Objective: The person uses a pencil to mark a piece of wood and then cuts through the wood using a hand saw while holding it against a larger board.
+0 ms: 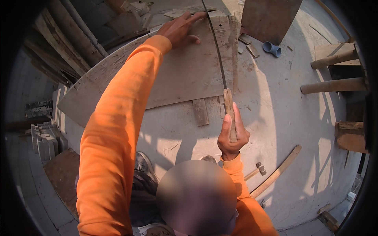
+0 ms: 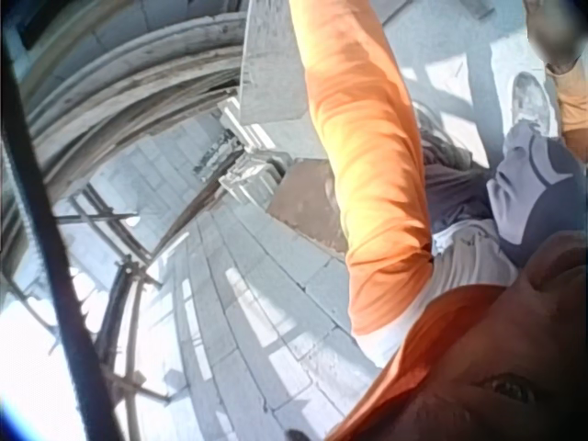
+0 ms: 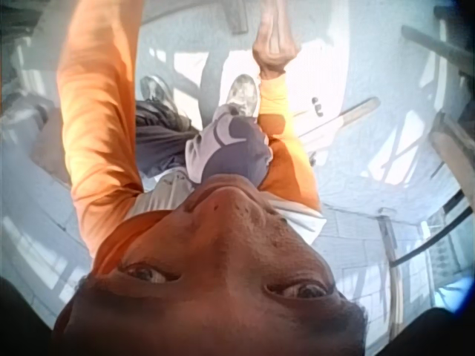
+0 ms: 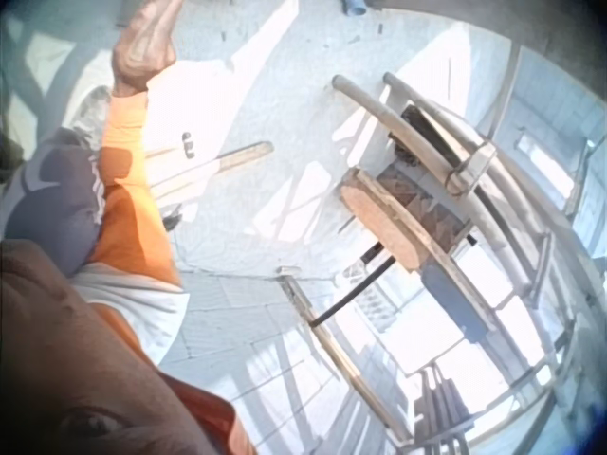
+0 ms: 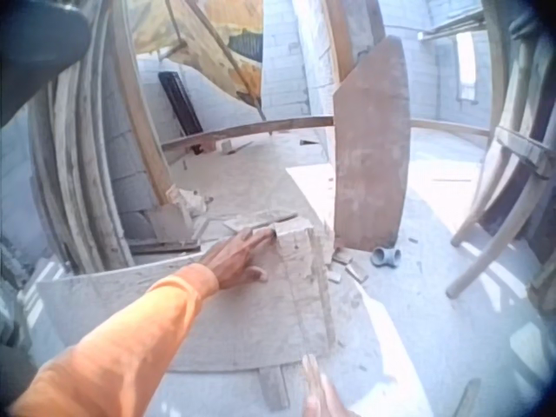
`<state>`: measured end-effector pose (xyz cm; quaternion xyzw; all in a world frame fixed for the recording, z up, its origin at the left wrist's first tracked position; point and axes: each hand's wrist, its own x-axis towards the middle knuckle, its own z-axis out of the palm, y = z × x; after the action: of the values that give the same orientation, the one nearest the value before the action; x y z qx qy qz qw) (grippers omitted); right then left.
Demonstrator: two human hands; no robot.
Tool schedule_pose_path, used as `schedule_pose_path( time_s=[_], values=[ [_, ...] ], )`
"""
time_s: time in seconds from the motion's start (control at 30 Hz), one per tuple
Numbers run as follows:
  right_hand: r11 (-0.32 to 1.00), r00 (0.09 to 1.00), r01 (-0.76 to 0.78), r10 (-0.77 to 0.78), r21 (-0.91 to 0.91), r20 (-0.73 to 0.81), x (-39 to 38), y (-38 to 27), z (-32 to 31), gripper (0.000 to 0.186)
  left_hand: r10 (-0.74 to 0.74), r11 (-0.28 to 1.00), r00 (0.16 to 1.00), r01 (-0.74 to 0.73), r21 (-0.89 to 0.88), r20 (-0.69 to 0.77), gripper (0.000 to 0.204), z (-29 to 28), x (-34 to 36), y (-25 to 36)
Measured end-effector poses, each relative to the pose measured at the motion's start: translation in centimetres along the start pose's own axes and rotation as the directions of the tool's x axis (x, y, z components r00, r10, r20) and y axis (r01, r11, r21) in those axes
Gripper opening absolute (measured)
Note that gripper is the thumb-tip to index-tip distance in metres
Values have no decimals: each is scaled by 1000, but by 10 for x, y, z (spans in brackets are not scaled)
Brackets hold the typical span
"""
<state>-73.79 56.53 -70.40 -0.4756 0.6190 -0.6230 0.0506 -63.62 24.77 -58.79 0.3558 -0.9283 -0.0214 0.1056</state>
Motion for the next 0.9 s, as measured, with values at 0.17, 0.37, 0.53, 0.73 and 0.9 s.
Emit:
schedule_pose_path(
  time_s=[0.17,0.37,0.53,0.73,0.9],
  values=[
    [998,998,-65,65,-25,-5,-18,-1,-9,40,2,1000,1000,-2,7,-27,81,5,-1,2],
    [999,999,-35,34,-36,-7,-15,-4,-11,40,28,999,998,-30,-31,-50,81,12,4,-15],
    [999,1000,-27,27,-39,8,-27,-2,-10,41,23,1000,1000,-22,-13,15,81,5,4,-8],
    [1000,1000,-26,26,1,-7,15,-7,15,43,82,996,995,-83,-17,-59,81,11,3,-17],
    [999,999,-28,28,18,-21,-29,-3,-7,42,63,998,998,-63,-7,-12,83,3,-1,-12]
  ],
)
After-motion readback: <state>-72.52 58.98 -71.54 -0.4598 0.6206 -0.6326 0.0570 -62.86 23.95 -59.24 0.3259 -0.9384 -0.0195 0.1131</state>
